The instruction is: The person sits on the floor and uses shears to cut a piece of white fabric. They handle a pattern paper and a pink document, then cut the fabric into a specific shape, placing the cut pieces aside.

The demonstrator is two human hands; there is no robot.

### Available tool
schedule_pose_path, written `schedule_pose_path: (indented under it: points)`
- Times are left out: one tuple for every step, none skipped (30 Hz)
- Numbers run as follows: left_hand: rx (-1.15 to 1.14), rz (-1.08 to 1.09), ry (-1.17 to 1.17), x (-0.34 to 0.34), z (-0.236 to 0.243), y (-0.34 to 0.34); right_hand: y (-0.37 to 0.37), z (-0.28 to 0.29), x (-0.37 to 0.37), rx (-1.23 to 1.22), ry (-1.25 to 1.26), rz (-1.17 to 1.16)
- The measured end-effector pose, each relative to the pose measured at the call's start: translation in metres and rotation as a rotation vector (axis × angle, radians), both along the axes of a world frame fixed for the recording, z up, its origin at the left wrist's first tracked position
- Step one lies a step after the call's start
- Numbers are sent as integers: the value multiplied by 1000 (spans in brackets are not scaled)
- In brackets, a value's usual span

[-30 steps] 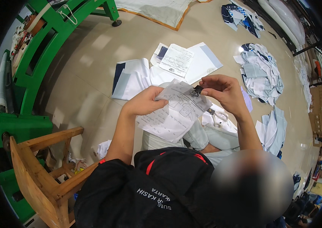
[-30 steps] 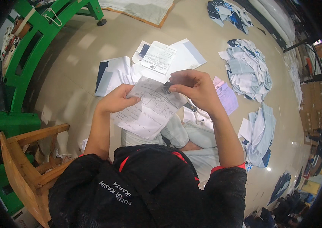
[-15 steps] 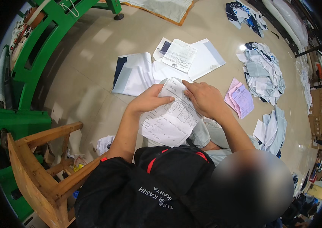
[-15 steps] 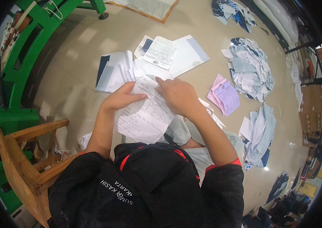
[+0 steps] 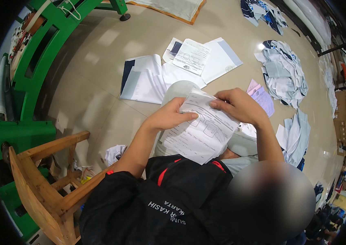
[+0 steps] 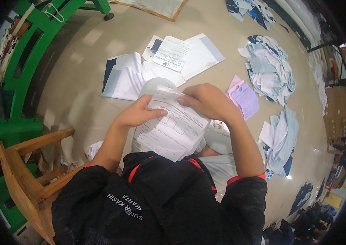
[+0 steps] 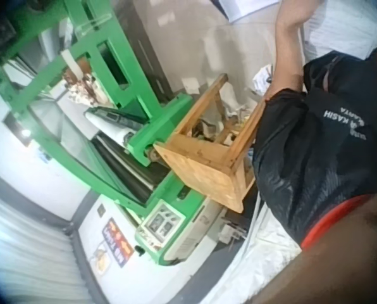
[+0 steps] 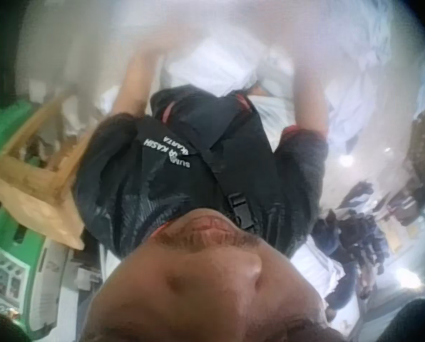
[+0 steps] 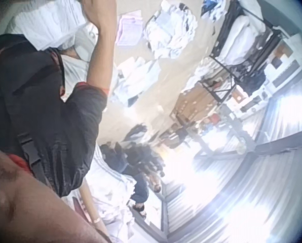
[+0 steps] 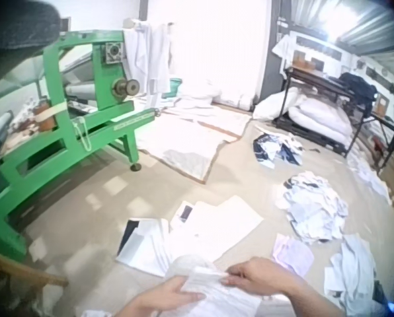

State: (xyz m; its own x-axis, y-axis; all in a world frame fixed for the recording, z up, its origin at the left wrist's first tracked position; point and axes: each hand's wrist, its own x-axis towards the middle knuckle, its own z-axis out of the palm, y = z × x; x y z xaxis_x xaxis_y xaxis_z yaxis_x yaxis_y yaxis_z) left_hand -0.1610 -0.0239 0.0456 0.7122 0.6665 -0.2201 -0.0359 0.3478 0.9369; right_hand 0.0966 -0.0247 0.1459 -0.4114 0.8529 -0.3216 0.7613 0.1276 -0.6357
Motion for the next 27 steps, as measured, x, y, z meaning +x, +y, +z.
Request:
schedule_pose_path:
  points:
    - [-39, 10, -38, 4, -1, -4, -4, 3, 5, -26, -21, 21]
    - [-98, -19, -41, 7, -2, -8, -9, 6, 9, -53, -42, 42]
    - [-147, -40, -55, 12, -2, -13, -14, 8, 14, -97, -40, 73]
    - [-199, -58, -61, 17, -2, -17, -20, 10, 18, -141, -39, 103]
    - [-178, -82, -43, 20, -2, -21, -26, 11, 21, -185, -48, 126]
    - [-158, -105, -15, 24, -2, -25, -32, 11, 23, -202, -76, 173]
    - [-154, -138, 16, 27, -2, -27, -39, 11, 26, -220, -114, 210]
    - [-100, -125, -1, 30, -2, -28, -44, 11, 28, -240, -151, 244]
    - [-61, -121, -16, 33, -1, -30, -47, 12, 33, -223, -102, 219]
    - [-28, -120, -75, 36, 0, -30, -48, 12, 39, -209, -51, 193]
    - [-105, -169, -58, 38, 0, -29, -50, 14, 46, -196, 0, 168]
    - [-184, -218, -86, 41, 1, -27, -50, 14, 55, -179, 50, 146]
    - [-257, -257, -135, 45, 3, -23, -51, 15, 64, -210, 84, 80]
    - [-243, -304, -52, 49, 4, -19, -51, 14, 73, -205, 42, 59]
    - [-224, -344, 11, 54, 6, -14, -49, 11, 82, -194, 6, 40]
    - [-213, -390, 120, 58, 9, -8, -49, 8, 93, -148, 40, 46]
    - [-52, -336, 200, 62, 12, -2, -50, 2, 99, -51, 183, -92]
    - [104, -286, 316, 66, 15, 6, -50, -2, 110, -11, 221, -212]
    - [262, -225, 397, 69, 18, 11, -51, -3, 123, 38, 296, -315]
    - [260, -179, 386, 71, 21, 15, -52, -4, 135, 68, 334, -466]
    - [258, -124, 347, 70, 24, 18, -60, -4, 144, 55, 443, -533]
    - [255, -65, 288, 69, 26, 20, -68, -6, 148, 96, 550, -483]
    - [186, -66, 225, 69, 27, 22, -78, -6, 150, 120, 629, -483]
    - [120, -57, 186, 69, 27, 22, -89, -6, 148, 146, 705, -498]
    - [58, -40, 150, 69, 26, 22, -98, -10, 140, 91, 773, -549]
    - [-5, -25, 114, 71, 25, 20, -109, -13, 129, -34, 829, -546]
    - [-62, -36, 119, 72, 23, 19, -121, -20, 113, -204, 854, -493]
